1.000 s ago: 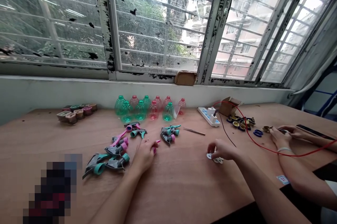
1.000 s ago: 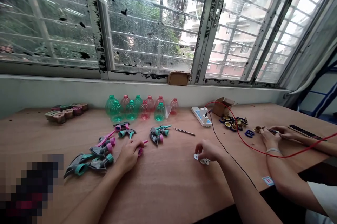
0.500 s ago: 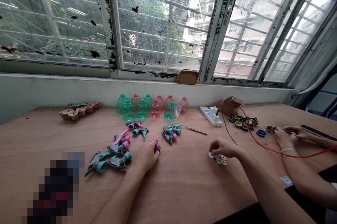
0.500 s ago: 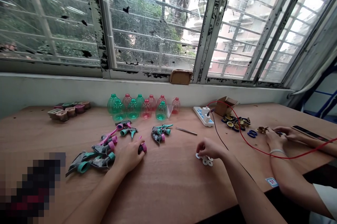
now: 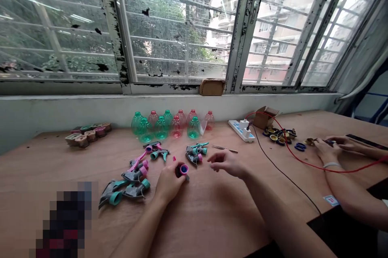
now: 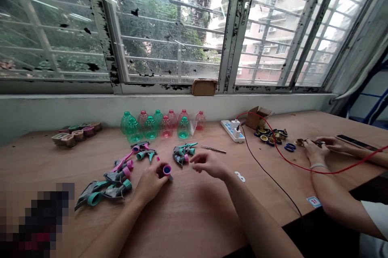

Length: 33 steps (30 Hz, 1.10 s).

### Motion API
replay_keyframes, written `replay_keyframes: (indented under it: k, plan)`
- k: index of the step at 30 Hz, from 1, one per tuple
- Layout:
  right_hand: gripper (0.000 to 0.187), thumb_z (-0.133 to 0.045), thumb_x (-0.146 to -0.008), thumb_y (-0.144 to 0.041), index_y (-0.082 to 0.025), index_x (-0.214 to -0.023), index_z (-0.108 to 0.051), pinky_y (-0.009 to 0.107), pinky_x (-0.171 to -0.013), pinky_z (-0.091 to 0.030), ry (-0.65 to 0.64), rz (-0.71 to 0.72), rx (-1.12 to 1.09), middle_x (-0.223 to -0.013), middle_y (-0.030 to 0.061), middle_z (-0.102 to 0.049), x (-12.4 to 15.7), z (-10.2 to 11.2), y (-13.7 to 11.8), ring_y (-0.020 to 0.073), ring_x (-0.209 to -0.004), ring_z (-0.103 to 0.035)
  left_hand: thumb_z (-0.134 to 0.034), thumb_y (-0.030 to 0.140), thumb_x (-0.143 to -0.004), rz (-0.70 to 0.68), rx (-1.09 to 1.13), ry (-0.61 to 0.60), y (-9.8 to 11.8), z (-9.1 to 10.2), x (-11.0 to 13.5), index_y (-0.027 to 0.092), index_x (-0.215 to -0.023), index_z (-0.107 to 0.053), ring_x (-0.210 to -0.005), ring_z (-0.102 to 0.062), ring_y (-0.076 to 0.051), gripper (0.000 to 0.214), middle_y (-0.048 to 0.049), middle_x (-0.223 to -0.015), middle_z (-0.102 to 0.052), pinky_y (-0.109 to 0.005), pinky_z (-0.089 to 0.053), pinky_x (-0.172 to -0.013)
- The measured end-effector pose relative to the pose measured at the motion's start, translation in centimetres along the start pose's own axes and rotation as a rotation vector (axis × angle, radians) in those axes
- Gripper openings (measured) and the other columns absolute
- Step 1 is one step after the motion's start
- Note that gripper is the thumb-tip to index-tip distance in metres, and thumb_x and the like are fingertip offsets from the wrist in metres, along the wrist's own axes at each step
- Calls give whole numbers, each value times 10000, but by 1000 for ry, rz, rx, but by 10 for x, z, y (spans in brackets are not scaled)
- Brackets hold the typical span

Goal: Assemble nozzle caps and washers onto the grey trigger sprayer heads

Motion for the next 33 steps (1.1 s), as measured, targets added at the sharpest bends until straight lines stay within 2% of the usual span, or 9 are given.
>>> replay_keyframes:
  k: [4, 8, 11, 15, 21, 26, 33]
  plan:
    - [333, -801, -622, -392, -134, -796, -684, 254, -550, -462, 49, 102, -200, -649, -9, -620, -22, -49, 3, 106, -552, -560, -582, 172, -729, -33, 44, -72, 3, -3, 0, 192, -953, -648, -703, -607, -151, 234, -2, -811, -690, -241, -450, -652]
    - [337, -797, -635, -408, -134, -800, -692, 223, -502, -430, 115, 130, -256, -606, -14, -627, -27, -72, 22, 97, -521, -542, -569, 155, -738, -57, 42, -127, 10, -6, 2, 209, -1024, -649, -690, -600, -150, 303, -1, -817, -697, -237, -427, -639]
    - [297, -790, -655, -391, -142, -790, -701, 220, -500, -431, 197, 151, -205, -633, -7, -643, -23, -69, 31, 99, -527, -538, -563, 151, -745, -64, 40, -145, 15, -8, 4, 221, -1043, -649, -719, -608, -157, 318, -7, -851, -704, -237, -424, -652]
    - [197, -762, -703, -335, -157, -767, -707, 219, -513, -417, 277, 180, -69, -650, -1, -656, -16, -62, 31, 102, -540, -525, -565, 156, -759, -80, 45, -147, 18, -11, 6, 237, -1037, -650, -747, -614, -161, 302, -1, -863, -706, -234, -425, -659]
    - [79, -740, -731, -250, -176, -754, -723, 210, -514, -392, 303, 310, 152, -669, -4, -615, -9, -64, 21, 97, -555, -493, -573, 148, -766, -102, 45, -155, 16, -14, 8, 238, -1041, -646, -795, -624, -164, 298, 1, -915, -710, -235, -438, -690]
    - [76, -693, -781, -219, -193, -818, -755, 219, -546, -389, 303, 432, 355, -663, -2, -570, -4, -62, 16, 101, -571, -502, -589, 162, -779, -109, 59, -165, 13, -16, 6, 244, -1049, -647, -846, -637, -169, 288, 1, -966, -715, -244, -454, -744]
    - [75, -679, -784, -197, -192, -805, -751, 216, -540, -380, 316, 431, 434, -639, -7, -581, -3, -65, 15, 97, -547, -509, -612, 131, -760, -132, 104, -147, 10, -17, 4, 238, -1059, -670, -907, -639, -173, 323, -5, -994, -717, -252, -459, -805]
Point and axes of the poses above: each hand's wrist, its own x-axis away from the middle knuckle, its own z-axis out of the back of the hand, y = z × x, the point moved 4 cm from there along -x, towards the middle knuckle
